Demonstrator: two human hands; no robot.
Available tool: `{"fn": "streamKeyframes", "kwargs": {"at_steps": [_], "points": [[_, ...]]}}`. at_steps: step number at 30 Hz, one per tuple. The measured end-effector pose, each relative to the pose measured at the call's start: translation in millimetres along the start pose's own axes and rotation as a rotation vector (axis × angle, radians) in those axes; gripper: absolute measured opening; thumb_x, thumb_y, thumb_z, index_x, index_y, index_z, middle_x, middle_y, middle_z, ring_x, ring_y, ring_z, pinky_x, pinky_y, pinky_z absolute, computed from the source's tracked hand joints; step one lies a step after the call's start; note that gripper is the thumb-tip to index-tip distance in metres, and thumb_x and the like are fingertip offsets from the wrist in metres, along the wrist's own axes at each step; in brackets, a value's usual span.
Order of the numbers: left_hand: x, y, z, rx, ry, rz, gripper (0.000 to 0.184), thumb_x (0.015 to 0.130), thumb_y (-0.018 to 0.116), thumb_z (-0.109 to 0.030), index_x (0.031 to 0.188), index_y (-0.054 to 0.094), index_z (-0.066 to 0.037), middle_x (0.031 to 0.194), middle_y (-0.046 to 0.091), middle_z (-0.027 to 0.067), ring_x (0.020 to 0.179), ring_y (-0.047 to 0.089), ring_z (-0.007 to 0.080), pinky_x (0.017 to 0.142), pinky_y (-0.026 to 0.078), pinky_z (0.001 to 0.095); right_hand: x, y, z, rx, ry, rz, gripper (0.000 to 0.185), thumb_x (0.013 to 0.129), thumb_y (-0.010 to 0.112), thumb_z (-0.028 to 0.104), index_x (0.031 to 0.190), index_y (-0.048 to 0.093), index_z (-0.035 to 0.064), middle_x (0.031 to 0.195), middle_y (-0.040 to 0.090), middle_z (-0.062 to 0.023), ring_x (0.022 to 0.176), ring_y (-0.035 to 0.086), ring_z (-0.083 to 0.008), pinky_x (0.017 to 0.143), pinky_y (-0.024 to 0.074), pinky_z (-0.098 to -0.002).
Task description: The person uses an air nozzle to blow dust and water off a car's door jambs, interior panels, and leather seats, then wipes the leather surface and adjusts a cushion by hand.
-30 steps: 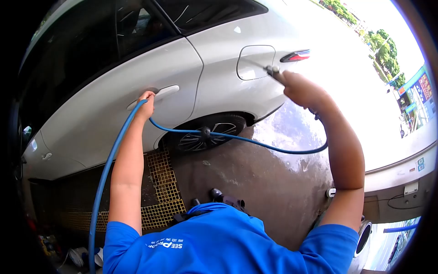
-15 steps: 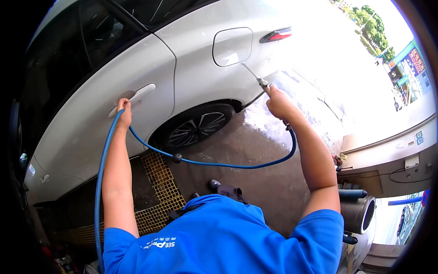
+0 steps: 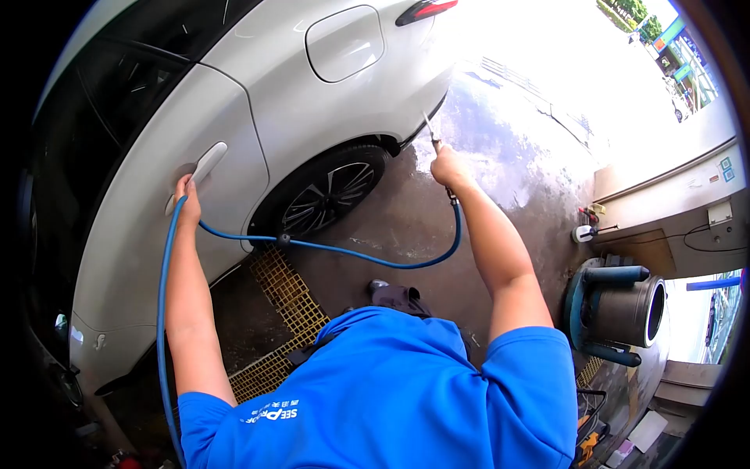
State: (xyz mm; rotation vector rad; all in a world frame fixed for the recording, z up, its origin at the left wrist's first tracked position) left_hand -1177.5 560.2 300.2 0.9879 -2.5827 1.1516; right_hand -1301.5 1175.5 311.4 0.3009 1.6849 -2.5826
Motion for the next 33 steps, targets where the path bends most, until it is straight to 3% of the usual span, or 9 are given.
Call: {"fn": "streamKeyframes", "kwargs": {"at_steps": [3,5,7,15,19,23,25,31,33], "points": [[-2,3,-3,0.045,0.004,0.007,0.03,0.1,0.049,-0.019,0.124,0.056,-0.002,0.115,0.064,0.016,0.108,0.06,0.0256,0.095,0.045,0.0354,16,18,-24,0.066,-0.038,-0.068,0.034,0.082,0.05,0.01,0.11,0.055,-0.0092,0.104,0.062,-0.034,0.102,0.061,-0.0453,0.09,0.0471,-0.0495],[-1,3,-4,0.05,0.024,0.015,0.031,0.1,0.049,-0.019,0.125,0.056,-0.003,0.116,0.063,0.0167,0.109,0.06,0.0263,0.095,0.045,0.0358,27,27,-37,-0.147,0.017,0.231,0.042,0.086,0.045,0.01,0.124,0.05,-0.006,0.116,0.06,-0.0297,0.112,0.058,-0.0411,0.096,0.0452,-0.0468],[2,3,-2,0.141,-0.032,0.03,0.031,0.1,0.048,-0.02,0.126,0.055,-0.004,0.119,0.063,0.0175,0.111,0.06,0.0278,0.095,0.045,0.0368,26,29,-38,0.076,0.01,-0.173,0.042,0.086,0.044,0.011,0.125,0.05,-0.0037,0.113,0.061,-0.0283,0.109,0.059,-0.0412,0.095,0.0453,-0.0462],[2,0,-1,0.3,-0.028,0.063,0.034,0.099,0.049,-0.023,0.128,0.054,-0.006,0.122,0.061,0.0182,0.112,0.058,0.0309,0.095,0.045,0.0394,3,60,-27,0.273,-0.328,0.017,0.035,0.085,0.053,0.014,0.116,0.048,-0.0013,0.107,0.061,-0.0318,0.105,0.057,-0.0466,0.092,0.0442,-0.0511],[4,-4,-4,0.375,-0.076,0.096,0.036,0.099,0.049,-0.026,0.128,0.054,-0.007,0.125,0.059,0.0189,0.113,0.057,0.0325,0.095,0.045,0.0409,45,103,-77,0.242,0.09,-0.025,0.032,0.086,0.053,0.014,0.11,0.049,-0.007,0.106,0.062,-0.0319,0.104,0.061,-0.0437,0.091,0.047,-0.049],[4,-5,-6,0.412,-0.079,0.141,0.038,0.099,0.049,-0.029,0.13,0.053,-0.007,0.128,0.057,0.019,0.114,0.057,0.0333,0.095,0.045,0.0411,70,141,-106,0.179,0.001,0.26,0.032,0.084,0.054,0.013,0.108,0.05,-0.0079,0.102,0.062,-0.033,0.1,0.061,-0.0451,0.087,0.0485,-0.0489],[5,-6,-2,0.429,-0.195,0.187,0.039,0.098,0.05,-0.026,0.132,0.051,-0.007,0.128,0.057,0.019,0.114,0.057,0.0339,0.096,0.045,0.0411,74,150,-112,0.261,0.195,0.043,0.032,0.083,0.056,0.013,0.106,0.051,-0.0087,0.1,0.064,-0.0301,0.099,0.062,-0.0436,0.087,0.0486,-0.048],[10,-10,-13,0.449,-0.232,0.248,0.048,0.087,0.049,-0.01,0.134,0.046,-0.006,0.13,0.055,0.0217,0.119,0.053,0.0352,0.1,0.042,0.0418,20,153,-55,0.302,-0.341,0.482,0.038,0.083,0.058,0.014,0.114,0.049,-0.0059,0.104,0.063,-0.0315,0.102,0.061,-0.0441,0.09,0.0477,-0.0485],[13,-8,-27,0.427,-0.322,0.279,0.05,0.083,0.047,-0.009,0.133,0.045,-0.004,0.126,0.056,0.0238,0.116,0.055,0.0364,0.097,0.043,0.043,30,183,-52,0.291,-0.128,0.416,0.036,0.084,0.058,0.015,0.111,0.05,-0.0065,0.103,0.063,-0.0312,0.1,0.062,-0.044,0.09,0.0486,-0.048]]}}
Point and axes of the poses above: each hand's wrist, its own x-axis towards the middle knuckle, its own y-axis out of the palm, z = x × y, the point moved 1 cm from there along x, towards the middle knuckle
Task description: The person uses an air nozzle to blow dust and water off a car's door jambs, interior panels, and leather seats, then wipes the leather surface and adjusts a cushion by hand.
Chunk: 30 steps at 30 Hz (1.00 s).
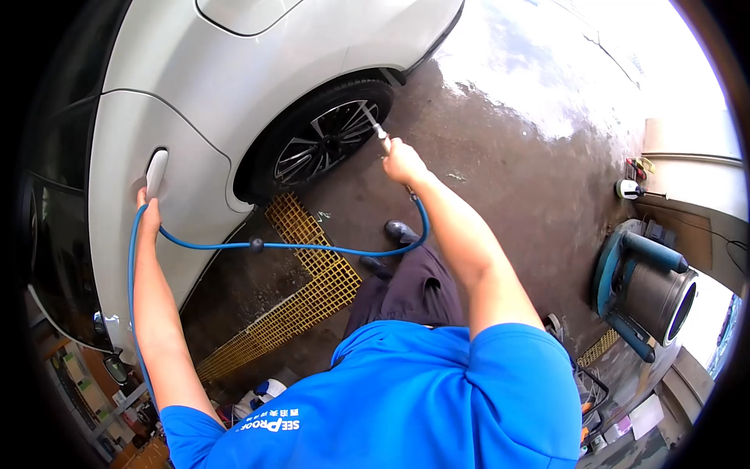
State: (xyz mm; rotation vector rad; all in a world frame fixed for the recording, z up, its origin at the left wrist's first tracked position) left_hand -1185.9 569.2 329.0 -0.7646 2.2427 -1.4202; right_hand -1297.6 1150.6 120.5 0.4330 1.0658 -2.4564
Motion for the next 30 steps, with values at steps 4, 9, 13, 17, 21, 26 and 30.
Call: {"fn": "streamKeyframes", "kwargs": {"at_steps": [4,9,13,17,21,26,30], "points": [[-31,-2,-14,0.224,0.048,-0.039,0.048,0.079,0.052,-0.011,0.127,0.051,-0.003,0.119,0.059,0.0269,0.111,0.057,0.0411,0.095,0.045,0.0456,9,10,-34,0.059,0.123,-0.179,0.029,0.083,0.055,0.013,0.104,0.051,-0.0064,0.102,0.062,-0.0318,0.099,0.061,-0.0451,0.089,0.0484,-0.0491],[-161,0,2,0.205,0.107,-0.155,0.044,0.076,0.052,-0.004,0.12,0.052,0.002,0.117,0.054,0.025,0.113,0.052,0.0415,0.099,0.041,0.0441,-41,-55,-53,-0.037,0.051,-0.359,0.035,0.082,0.054,0.013,0.11,0.052,-0.0087,0.1,0.062,-0.0316,0.098,0.061,-0.0461,0.089,0.0474,-0.051],[-311,-16,11,-0.06,0.035,-0.208,0.037,0.079,0.051,0.001,0.116,0.053,0.003,0.113,0.054,0.0223,0.112,0.053,0.0387,0.097,0.041,0.0374,-97,-118,-15,0.141,-0.031,-0.535,0.03,0.085,0.056,0.014,0.11,0.053,-0.0021,0.097,0.064,-0.0271,0.093,0.062,-0.0432,0.082,0.0481,-0.0483],[-454,-34,65,-0.168,0.053,-0.351,0.033,0.084,0.055,-0.004,0.115,0.056,0.005,0.119,0.057,0.0183,0.106,0.058,0.0354,0.092,0.045,0.0371,-129,-118,40,0.044,-0.27,-0.456,0.031,0.086,0.053,0.012,0.113,0.052,-0.0024,0.098,0.062,-0.0298,0.096,0.06,-0.0455,0.084,0.0466,-0.0504],[-612,-51,151,-0.206,-0.319,-0.581,0.035,0.085,0.055,-0.006,0.119,0.056,0.004,0.121,0.058,0.0181,0.101,0.06,0.0337,0.087,0.047,0.0377,-112,-73,62,-0.057,-0.195,-0.216,0.033,0.082,0.051,0.011,0.11,0.05,-0.0065,0.1,0.06,-0.0343,0.1,0.058,-0.049,0.087,0.0451,-0.0515],[-812,-48,237,-0.493,-0.935,-1.044,0.039,0.086,0.054,-0.009,0.123,0.056,0.002,0.124,0.058,0.0179,0.094,0.063,0.0317,0.08,0.049,0.0385,-131,-24,53,-0.17,-0.143,-0.09,0.03,0.082,0.053,0.012,0.104,0.052,-0.0087,0.098,0.062,-0.0338,0.098,0.061,-0.0469,0.085,0.0482,-0.0495],[-914,-22,195,-0.481,-1.081,-1.029,0.042,0.087,0.053,-0.01,0.127,0.055,0.001,0.125,0.059,0.017,0.09,0.064,0.0278,0.074,0.05,0.0375,-118,-8,37,-0.24,-0.035,-0.026,0.027,0.082,0.057,0.014,0.097,0.054,-0.0082,0.083,0.065,-0.0298,0.081,0.067,-0.0419,0.072,0.0526,-0.0462]]}}
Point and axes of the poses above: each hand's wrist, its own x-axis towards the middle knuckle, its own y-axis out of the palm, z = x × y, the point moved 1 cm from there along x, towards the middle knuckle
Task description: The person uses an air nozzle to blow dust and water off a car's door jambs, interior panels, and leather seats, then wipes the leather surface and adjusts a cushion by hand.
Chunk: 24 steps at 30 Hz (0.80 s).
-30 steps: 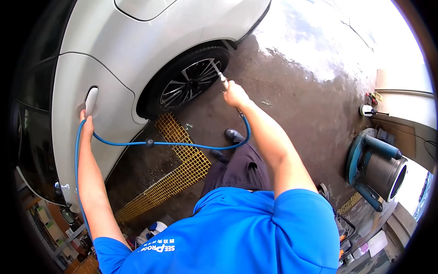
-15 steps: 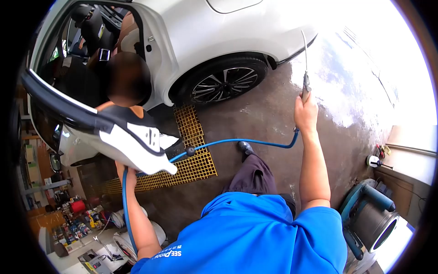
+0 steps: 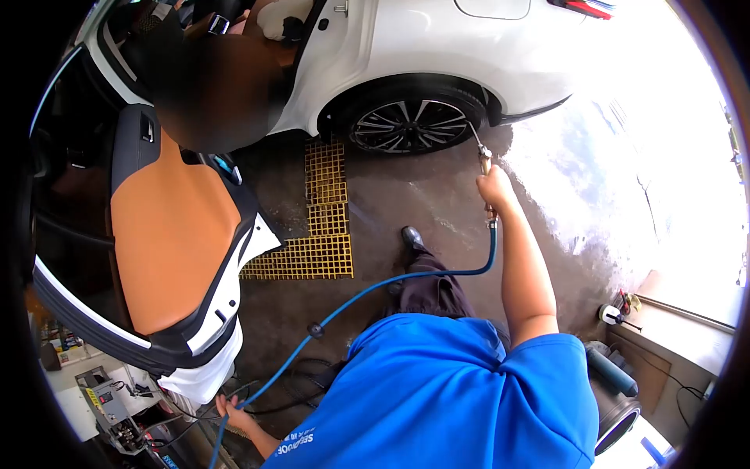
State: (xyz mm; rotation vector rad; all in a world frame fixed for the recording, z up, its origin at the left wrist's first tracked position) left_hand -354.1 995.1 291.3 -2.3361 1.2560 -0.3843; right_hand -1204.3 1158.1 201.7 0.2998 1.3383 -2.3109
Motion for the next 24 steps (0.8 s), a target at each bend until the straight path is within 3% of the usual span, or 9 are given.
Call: {"fn": "streamKeyframes", "kwargs": {"at_steps": [3,6,10,12,14,17,19,22,24], "points": [[-68,-36,33,0.204,-0.042,0.188,0.045,0.087,0.048,-0.008,0.131,0.051,0.001,0.121,0.06,0.0144,0.09,0.062,0.0234,0.072,0.05,0.0357,1,18,5,0.242,-0.025,0.184,0.028,0.083,0.06,0.019,0.095,0.056,-0.0062,0.074,0.062,-0.0198,0.059,0.063,-0.0261,0.057,0.0503,-0.0401],[-125,-42,57,0.172,-0.005,0.276,0.048,0.085,0.045,-0.008,0.132,0.054,-0.005,0.121,0.061,0.0134,0.086,0.063,0.0219,0.066,0.049,0.0317,-18,46,49,0.106,-0.243,0.112,0.038,0.085,0.063,0.028,0.1,0.059,-0.0071,0.091,0.065,-0.0296,0.094,0.063,-0.0439,0.083,0.0484,-0.0464],[-210,29,-35,0.06,0.456,0.713,0.034,0.091,0.049,-0.01,0.122,0.057,0.003,0.114,0.062,0.0181,0.091,0.064,0.0259,0.074,0.053,0.0329,6,85,75,-0.039,-0.335,0.057,0.037,0.088,0.059,0.028,0.1,0.056,-0.0071,0.092,0.064,-0.0311,0.092,0.063,-0.0467,0.082,0.0489,-0.0497],[-229,69,-71,0.029,0.496,0.734,0.036,0.094,0.05,-0.015,0.124,0.054,0.005,0.117,0.06,0.022,0.093,0.065,0.03,0.073,0.055,0.0352,55,98,56,-0.01,-0.218,-0.129,0.036,0.088,0.057,0.025,0.099,0.055,-0.0091,0.092,0.065,-0.0319,0.092,0.064,-0.0461,0.082,0.0512,-0.0488],[-238,111,-122,-0.132,0.736,0.671,0.041,0.095,0.048,-0.017,0.13,0.047,0.005,0.119,0.056,0.0289,0.093,0.064,0.0356,0.074,0.056,0.0402,99,106,22,-0.011,-0.013,-0.16,0.035,0.087,0.057,0.025,0.097,0.057,-0.0088,0.092,0.066,-0.0309,0.092,0.066,-0.043,0.082,0.0532,-0.0467],[-237,165,-198,-0.169,0.978,0.66,0.047,0.095,0.044,-0.017,0.136,0.039,0.004,0.119,0.053,0.0353,0.094,0.063,0.0406,0.075,0.056,0.0444,121,108,-4,-0.103,-0.053,-0.031,0.034,0.087,0.057,0.025,0.096,0.058,-0.0081,0.092,0.066,-0.0303,0.091,0.066,-0.0424,0.082,0.0535,-0.0465],[-217,194,-241,-0.186,1.199,0.644,0.05,0.093,0.038,-0.017,0.138,0.034,0.004,0.117,0.052,0.0387,0.097,0.06,0.0442,0.078,0.056,0.0491,128,104,-20,-0.061,0.008,-0.197,0.034,0.086,0.057,0.024,0.093,0.06,-0.0096,0.09,0.067,-0.0301,0.089,0.067,-0.0422,0.08,0.0537,-0.0461],[-170,222,-300,-0.142,1.374,0.618,0.053,0.093,0.036,-0.02,0.138,0.034,0.007,0.12,0.05,0.0409,0.106,0.057,0.0505,0.094,0.049,0.0567,164,106,-51,-0.02,0.178,-0.014,0.034,0.086,0.059,0.023,0.091,0.063,-0.0105,0.094,0.066,-0.0314,0.094,0.066,-0.0416,0.084,0.0531,-0.0453],[-138,236,-337,-0.077,1.318,0.633,0.054,0.094,0.035,-0.019,0.14,0.033,0.009,0.132,0.044,0.0396,0.122,0.047,0.0527,0.107,0.036,0.0598,178,104,-59,0.035,0.187,-0.141,0.035,0.086,0.058,0.024,0.09,0.065,-0.0108,0.091,0.067,-0.0309,0.093,0.067,-0.0416,0.083,0.0536,-0.0449]]}}
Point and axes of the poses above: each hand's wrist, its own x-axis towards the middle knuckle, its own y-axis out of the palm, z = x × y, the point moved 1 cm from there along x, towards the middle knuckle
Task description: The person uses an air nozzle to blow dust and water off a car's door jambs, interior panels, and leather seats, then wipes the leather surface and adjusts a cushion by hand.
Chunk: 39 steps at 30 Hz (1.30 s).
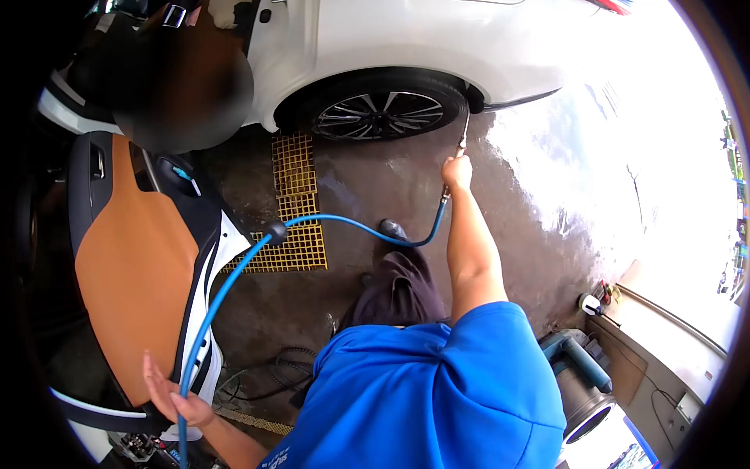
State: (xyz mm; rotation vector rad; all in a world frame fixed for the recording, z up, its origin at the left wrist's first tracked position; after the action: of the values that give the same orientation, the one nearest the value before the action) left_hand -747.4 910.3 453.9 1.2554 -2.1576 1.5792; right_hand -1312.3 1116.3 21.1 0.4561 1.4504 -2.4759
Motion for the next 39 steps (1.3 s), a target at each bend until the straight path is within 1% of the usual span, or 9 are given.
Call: {"fn": "streamKeyframes", "kwargs": {"at_steps": [7,11,12,14,16,20,23,32,39], "points": [[64,1,32,0.361,-0.273,-0.116,0.051,0.092,0.034,-0.014,0.136,0.041,0.013,0.135,0.049,0.0303,0.129,0.046,0.0415,0.114,0.03,0.0486,53,68,-7,0.073,0.137,0.312,0.032,0.086,0.059,0.021,0.088,0.064,-0.0108,0.077,0.067,-0.0224,0.067,0.069,-0.0329,0.054,0.054,-0.0431],[68,4,36,0.575,-0.382,-0.091,0.048,0.092,0.039,-0.014,0.133,0.047,0.01,0.136,0.052,0.0241,0.131,0.046,0.0363,0.114,0.028,0.0488,48,132,11,-0.163,-0.087,0.361,0.036,0.087,0.061,0.026,0.09,0.065,-0.0096,0.077,0.067,-0.0226,0.072,0.07,-0.0351,0.061,0.0558,-0.0438],[66,2,40,0.587,-0.388,-0.088,0.048,0.092,0.039,-0.014,0.133,0.047,0.01,0.136,0.052,0.0241,0.131,0.046,0.0363,0.114,0.028,0.0488,33,132,34,-0.137,0.002,0.461,0.036,0.085,0.06,0.028,0.089,0.068,-0.0078,0.092,0.069,-0.0269,0.09,0.069,-0.0358,0.077,0.0568,-0.0428],[53,-11,59,0.91,-0.321,0.183,0.047,0.091,0.044,-0.016,0.133,0.05,0.006,0.136,0.054,0.0197,0.133,0.044,0.0367,0.116,0.02,0.0512,16,157,59,-0.178,-0.091,0.538,0.034,0.086,0.06,0.025,0.089,0.068,-0.0076,0.091,0.069,-0.0258,0.091,0.069,-0.0354,0.078,0.0562,-0.0429],[40,-25,81,1.001,-0.326,0.274,0.047,0.092,0.049,-0.022,0.134,0.052,-0.002,0.139,0.052,0.0158,0.137,0.039,0.0382,0.115,0.012,0.0573,5,193,80,-0.695,-0.826,0.692,0.03,0.086,0.058,0.022,0.087,0.07,-0.0052,0.093,0.068,-0.0254,0.094,0.068,-0.0351,0.081,0.055,-0.0424],[20,-41,133,1.457,-0.367,0.535,0.049,0.09,0.055,-0.034,0.135,0.054,-0.013,0.148,0.042,0.0139,0.141,0.03,0.0387,0.11,0.01,0.0678,-41,201,124,-0.1,-0.385,0.589,0.032,0.087,0.055,0.022,0.098,0.062,-0.0073,0.103,0.066,-0.0272,0.103,0.064,-0.0366,0.089,0.0516,-0.0415],[17,-44,151,1.67,-0.459,0.525,0.053,0.087,0.061,-0.034,0.137,0.052,-0.019,0.154,0.033,0.0125,0.142,0.028,0.0397,0.108,0.012,0.0702,-67,184,152,-0.013,-0.483,0.683,0.035,0.086,0.055,0.021,0.104,0.056,-0.0083,0.1,0.064,-0.032,0.1,0.062,-0.0433,0.088,0.0499,-0.0463],[23,-28,129,1.465,-0.37,0.287,0.054,0.086,0.061,-0.033,0.137,0.053,-0.016,0.154,0.032,0.0156,0.142,0.025,0.0427,0.111,0.013,0.0664,-126,120,167,0.136,-0.534,0.539,0.034,0.085,0.055,0.018,0.109,0.051,-0.0049,0.094,0.062,-0.0332,0.094,0.06,-0.0493,0.083,0.048,-0.052],[38,-39,119,1.361,-0.415,0.237,0.05,0.087,0.062,-0.029,0.134,0.055,-0.011,0.149,0.038,0.019,0.137,0.034,0.041,0.111,0.023,0.0588,-88,54,120,0.264,-0.253,-0.021,0.037,0.088,0.054,0.018,0.114,0.046,-0.0071,0.094,0.063,-0.0314,0.089,0.064,-0.0458,0.081,0.0506,-0.0496]]}}
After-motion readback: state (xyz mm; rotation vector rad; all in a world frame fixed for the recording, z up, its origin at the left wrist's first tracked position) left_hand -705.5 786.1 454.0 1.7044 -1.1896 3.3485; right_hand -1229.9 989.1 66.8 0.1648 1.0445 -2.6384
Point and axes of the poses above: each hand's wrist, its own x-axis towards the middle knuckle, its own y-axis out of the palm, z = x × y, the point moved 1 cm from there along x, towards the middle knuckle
